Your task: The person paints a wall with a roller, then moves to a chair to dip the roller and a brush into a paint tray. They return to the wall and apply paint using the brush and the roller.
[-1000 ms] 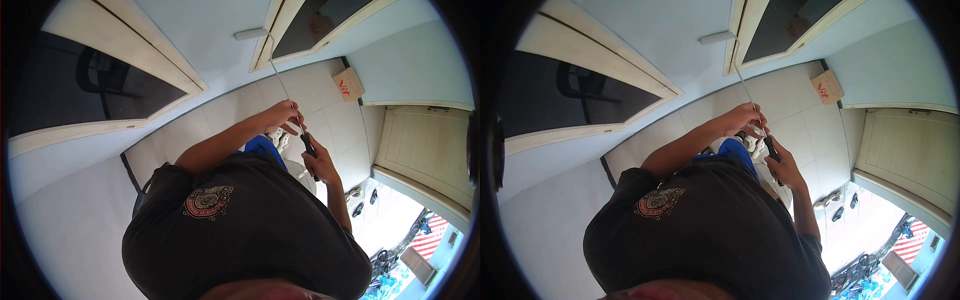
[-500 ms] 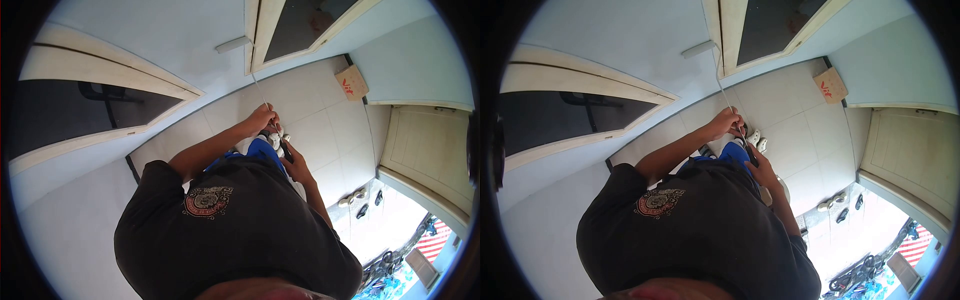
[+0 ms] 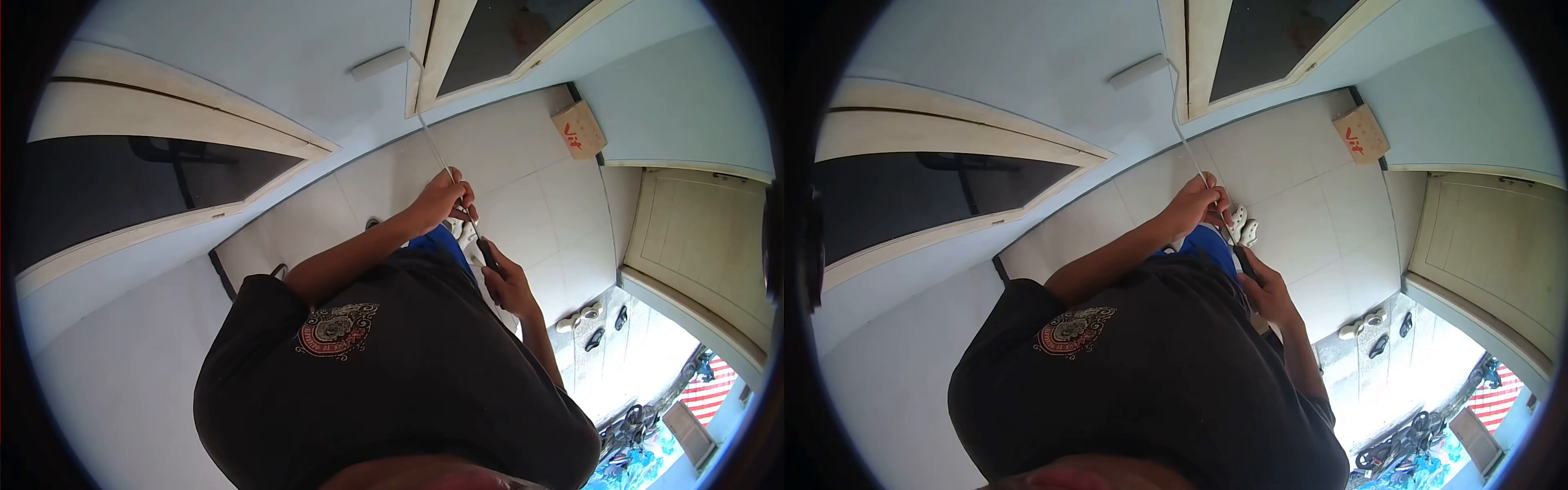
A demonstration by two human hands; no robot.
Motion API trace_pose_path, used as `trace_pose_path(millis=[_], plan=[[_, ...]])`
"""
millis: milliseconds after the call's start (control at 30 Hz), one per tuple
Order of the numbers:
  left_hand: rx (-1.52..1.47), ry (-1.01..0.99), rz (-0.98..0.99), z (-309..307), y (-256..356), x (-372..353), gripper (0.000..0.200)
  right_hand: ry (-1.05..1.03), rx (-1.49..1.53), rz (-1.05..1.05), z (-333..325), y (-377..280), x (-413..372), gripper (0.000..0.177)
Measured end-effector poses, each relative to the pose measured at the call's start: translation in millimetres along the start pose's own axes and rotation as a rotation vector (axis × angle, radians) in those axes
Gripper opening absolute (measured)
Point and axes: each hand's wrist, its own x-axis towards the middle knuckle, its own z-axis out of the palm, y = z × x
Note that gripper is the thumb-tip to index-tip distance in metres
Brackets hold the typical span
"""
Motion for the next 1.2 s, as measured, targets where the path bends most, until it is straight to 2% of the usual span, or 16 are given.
trace_pose_path(millis=[100,167,200,267,367,467,533,567,633,733,833,900,1000,1067,1133,1200], plan=[[-0.052,0.015,-0.034,-15.5,-1.5,11.9,0.009,0.017,0.008,0.043,9.9,-15.6,13.9,0.053],[-0.064,0.108,-0.097,-48.4,-21.2,30.8,0.007,0.037,-0.151,0.156,21.6,-17.8,36.5,0.055],[-0.063,0.108,-0.098,-69.8,-33.6,44.3,0.007,0.037,-0.150,0.156,24.9,-4.0,53.2,0.055],[0.004,0.095,-0.210,-110.2,-60.4,70.7,0.006,0.057,-0.279,-0.085,29.1,43.9,91.9,0.061],[0.068,0.161,-0.275,-123.6,-83.8,84.5,0.007,0.040,-0.185,0.045,28.2,73.0,103.4,0.067],[0.034,0.130,-0.156,-58.3,-38.5,46.6,0.008,0.050,-0.179,0.003,8.6,45.4,60.4,0.070],[0.026,0.112,-0.147,-12.8,6.4,16.7,0.012,-0.010,-0.141,0.142,2.9,-27.0,13.9,0.071],[-0.016,0.057,-0.108,0.1,16.1,8.8,0.014,0.018,-0.135,0.106,6.4,-53.0,-2.3,0.072],[-0.071,0.019,-0.069,7.1,19.9,6.7,0.017,0.008,-0.123,0.104,3.2,-52.2,-2.1,0.072],[-0.007,0.100,-0.127,-27.0,-8.1,34.4,0.015,-0.004,-0.146,0.070,4.5,-24.1,29.5,0.073],[-0.009,0.168,-0.191,-114.4,-62.2,88.8,0.006,-0.032,-0.142,0.046,10.7,27.2,91.8,0.075],[-0.010,0.174,-0.244,-136.0,-80.8,93.8,0.008,-0.036,-0.087,0.055,22.4,71.4,121.7,0.076],[0.126,0.234,-0.339,-122.5,-74.9,89.9,0.008,-0.043,-0.080,0.046,16.5,69.6,109.4,0.075],[0.084,0.148,-0.198,-72.1,-43.0,59.6,0.007,-0.035,-0.073,-0.017,6.3,33.0,66.0,0.074],[0.029,0.136,-0.133,-13.6,-5.5,21.7,0.010,-0.083,-0.149,0.097,-6.0,-10.1,23.9,0.073],[-0.025,0.118,-0.052,0.6,7.0,12.0,0.014,-0.048,-0.117,0.065,0.5,-34.5,4.4,0.073]])
